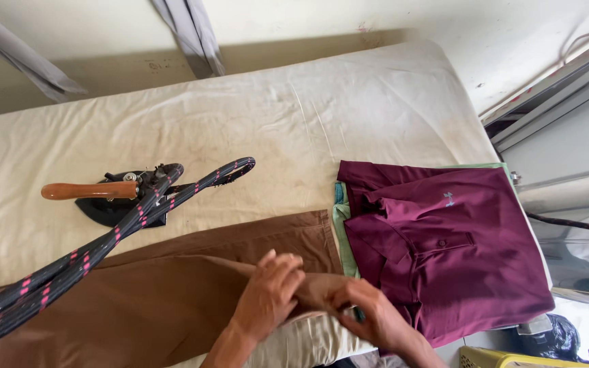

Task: The person irons and folds a pair of brown trousers on a flat surface, smoothing the fabric by hand and using an iron to press the legs and waist.

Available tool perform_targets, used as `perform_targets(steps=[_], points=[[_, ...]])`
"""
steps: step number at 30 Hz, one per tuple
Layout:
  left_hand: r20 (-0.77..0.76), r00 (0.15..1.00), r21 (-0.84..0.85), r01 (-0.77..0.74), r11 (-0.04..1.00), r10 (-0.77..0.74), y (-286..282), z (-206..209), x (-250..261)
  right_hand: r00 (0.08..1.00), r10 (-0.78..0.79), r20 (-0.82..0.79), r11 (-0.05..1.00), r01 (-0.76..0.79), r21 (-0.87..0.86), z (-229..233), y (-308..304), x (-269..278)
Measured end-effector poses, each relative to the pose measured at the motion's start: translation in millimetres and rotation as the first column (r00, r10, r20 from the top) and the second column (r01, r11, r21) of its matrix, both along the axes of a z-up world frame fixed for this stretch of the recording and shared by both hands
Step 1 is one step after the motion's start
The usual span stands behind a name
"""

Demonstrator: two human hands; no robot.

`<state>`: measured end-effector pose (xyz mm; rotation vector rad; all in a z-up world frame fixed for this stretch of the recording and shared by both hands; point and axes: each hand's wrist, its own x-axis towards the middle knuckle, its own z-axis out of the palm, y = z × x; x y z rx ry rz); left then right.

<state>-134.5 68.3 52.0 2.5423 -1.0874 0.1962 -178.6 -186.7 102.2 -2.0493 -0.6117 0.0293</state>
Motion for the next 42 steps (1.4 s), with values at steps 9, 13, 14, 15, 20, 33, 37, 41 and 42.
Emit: perform_targets(steps=[9, 13, 14, 15, 20, 33, 37, 41, 42], points=[[-0.055, 0.974, -0.189, 0.208, 0.96, -0.222, 9, 46, -36, 0.904, -0.241, -0.352, 0.954, 0.287, 0.083, -34, -28, 13], [0.035, 0.962, -0.31, 0.269, 0.912, -0.272, 19, 80, -37, 0.989, -0.06, -0.132, 0.925, 0.006, -0.379, -70, -31, 8], [-0.004, 0.963, -0.34, 0.253, 0.906, -0.271, 23, 93, -39, 0.988, 0.097, -0.123, 0.843, -0.147, -0.517, -78, -32, 5], [-0.012, 0.963, -0.34, 0.25, 0.906, -0.27, 29, 88, -39, 0.987, 0.097, -0.131, 0.844, -0.151, -0.515, -84, -32, 2], [-0.039, 0.965, -0.391, 0.223, 0.893, -0.259, 34, 111, -25, 0.969, 0.121, 0.214, 0.866, 0.003, -0.5, -95, -24, -2], [-0.343, 0.897, -0.435, 0.111, 0.894, -0.278, 2, 82, 63, 0.972, 0.21, 0.102, 0.809, -0.114, -0.577, -136, -46, -38], [-0.523, 0.812, -0.39, 0.041, 0.92, -0.258, -15, 62, 94, 0.982, 0.103, 0.156, 0.907, -0.028, -0.42, -107, -40, -30], [-0.647, 0.75, -0.269, -0.057, 0.962, -0.136, -35, 8, 129, 0.99, 0.042, 0.133, 0.907, 0.018, -0.42, -103, -41, -24], [-0.644, 0.753, -0.267, -0.06, 0.962, -0.132, -38, -7, 134, 0.989, 0.047, 0.137, 0.908, 0.015, -0.418, -96, -41, -22]])
